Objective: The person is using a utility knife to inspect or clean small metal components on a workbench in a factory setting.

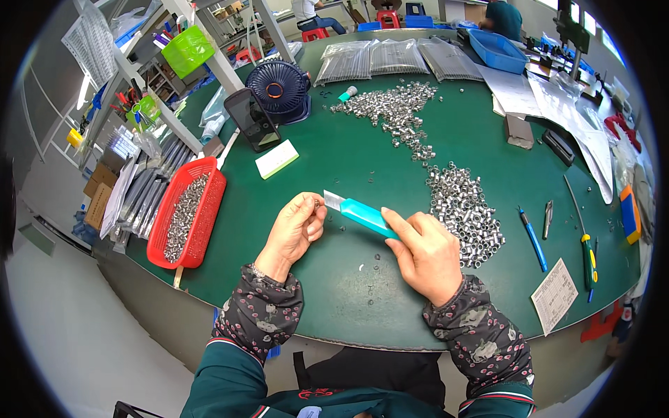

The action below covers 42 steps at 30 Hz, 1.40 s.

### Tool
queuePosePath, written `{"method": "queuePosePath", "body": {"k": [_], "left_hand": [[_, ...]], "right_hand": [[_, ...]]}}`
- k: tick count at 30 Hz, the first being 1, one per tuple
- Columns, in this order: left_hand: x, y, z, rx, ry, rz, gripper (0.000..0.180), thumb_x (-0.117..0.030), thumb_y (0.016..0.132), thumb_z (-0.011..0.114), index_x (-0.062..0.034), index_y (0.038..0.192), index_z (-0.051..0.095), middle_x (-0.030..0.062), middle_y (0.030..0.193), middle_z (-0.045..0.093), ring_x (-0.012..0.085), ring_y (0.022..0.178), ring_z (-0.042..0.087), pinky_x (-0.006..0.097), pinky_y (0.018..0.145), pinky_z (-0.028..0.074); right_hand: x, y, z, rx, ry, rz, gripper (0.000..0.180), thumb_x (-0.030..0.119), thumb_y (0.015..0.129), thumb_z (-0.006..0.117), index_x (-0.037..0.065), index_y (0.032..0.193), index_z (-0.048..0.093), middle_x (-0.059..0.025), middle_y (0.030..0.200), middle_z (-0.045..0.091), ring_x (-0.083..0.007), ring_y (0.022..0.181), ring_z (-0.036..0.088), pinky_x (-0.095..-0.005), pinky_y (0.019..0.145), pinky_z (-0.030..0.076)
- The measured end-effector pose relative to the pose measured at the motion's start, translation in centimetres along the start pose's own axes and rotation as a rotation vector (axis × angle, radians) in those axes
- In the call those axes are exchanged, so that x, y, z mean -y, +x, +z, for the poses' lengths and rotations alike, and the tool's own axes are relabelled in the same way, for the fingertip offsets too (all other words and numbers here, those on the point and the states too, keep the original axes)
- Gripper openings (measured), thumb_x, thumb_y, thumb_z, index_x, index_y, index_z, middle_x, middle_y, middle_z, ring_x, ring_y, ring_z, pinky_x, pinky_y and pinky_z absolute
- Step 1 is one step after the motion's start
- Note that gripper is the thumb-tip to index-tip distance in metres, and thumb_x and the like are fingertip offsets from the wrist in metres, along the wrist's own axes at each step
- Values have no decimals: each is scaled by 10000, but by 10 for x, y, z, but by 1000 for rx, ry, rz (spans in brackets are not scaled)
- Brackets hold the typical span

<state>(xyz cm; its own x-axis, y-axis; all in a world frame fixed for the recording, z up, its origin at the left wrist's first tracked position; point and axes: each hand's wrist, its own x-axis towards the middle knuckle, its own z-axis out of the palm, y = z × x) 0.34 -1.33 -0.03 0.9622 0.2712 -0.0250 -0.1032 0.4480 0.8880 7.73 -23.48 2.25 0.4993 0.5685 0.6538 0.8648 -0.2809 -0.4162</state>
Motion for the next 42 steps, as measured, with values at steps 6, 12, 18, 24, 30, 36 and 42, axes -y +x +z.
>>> {"method": "queuePosePath", "body": {"k": [6, 12, 18, 24, 30, 36, 42], "left_hand": [[-2, 0, 4, -16, -6, 31, 154, -172, 877, 475, -38, 935, 521, 28, 767, 519, 53, 543, 420, 176, 444, 348], [1, 2, -3, 10, -60, 74, 151, -139, 868, 488, -39, 974, 526, 25, 782, 517, 52, 568, 427, 175, 456, 363], [0, 2, -2, 11, -60, 58, 149, -147, 863, 500, -33, 952, 538, 15, 751, 500, 50, 573, 429, 176, 458, 365], [-1, 0, 1, -3, 82, 65, 153, -166, 862, 505, -25, 907, 544, 1, 687, 483, 46, 535, 416, 166, 436, 346], [2, 0, -1, -29, 96, 35, 175, -200, 871, 492, -31, 858, 534, -15, 629, 453, 43, 497, 390, 157, 410, 314], [-1, 0, 0, -52, -57, 27, 174, -215, 873, 485, -46, 859, 527, -5, 681, 456, 45, 515, 378, 168, 419, 309], [-3, 0, 3, -46, -108, 43, 143, -187, 867, 495, -51, 875, 538, 3, 706, 464, 45, 519, 379, 170, 426, 313]], "right_hand": [[1, -2, 1, 80, -19, 7, 374, 111, 680, 625, 130, 1048, 559, -54, 663, 461, -210, 591, 494, -320, 512, 414], [1, -2, 2, 95, 11, 11, 361, 117, 685, 621, 127, 1041, 558, -61, 652, 455, -219, 587, 492, -325, 507, 410], [-1, -2, 2, 121, 45, 24, 360, 117, 692, 617, 121, 1047, 556, -68, 644, 451, -226, 583, 490, -337, 502, 407], [-4, -3, 3, 159, 78, 34, 363, 119, 682, 625, 117, 1040, 561, -66, 641, 449, -223, 580, 489, -338, 495, 405], [7, 0, -1, 49, -121, -121, 396, 93, 647, 646, 121, 1035, 574, -45, 659, 455, -201, 588, 487, -319, 494, 408], [2, -1, -1, 21, -39, -28, 404, 91, 645, 645, 118, 1042, 573, -50, 669, 463, -200, 591, 485, -308, 503, 412], [2, -2, 2, 76, -29, -49, 397, 117, 668, 638, 126, 1058, 560, -50, 651, 442, -200, 592, 483, -319, 497, 405]]}}
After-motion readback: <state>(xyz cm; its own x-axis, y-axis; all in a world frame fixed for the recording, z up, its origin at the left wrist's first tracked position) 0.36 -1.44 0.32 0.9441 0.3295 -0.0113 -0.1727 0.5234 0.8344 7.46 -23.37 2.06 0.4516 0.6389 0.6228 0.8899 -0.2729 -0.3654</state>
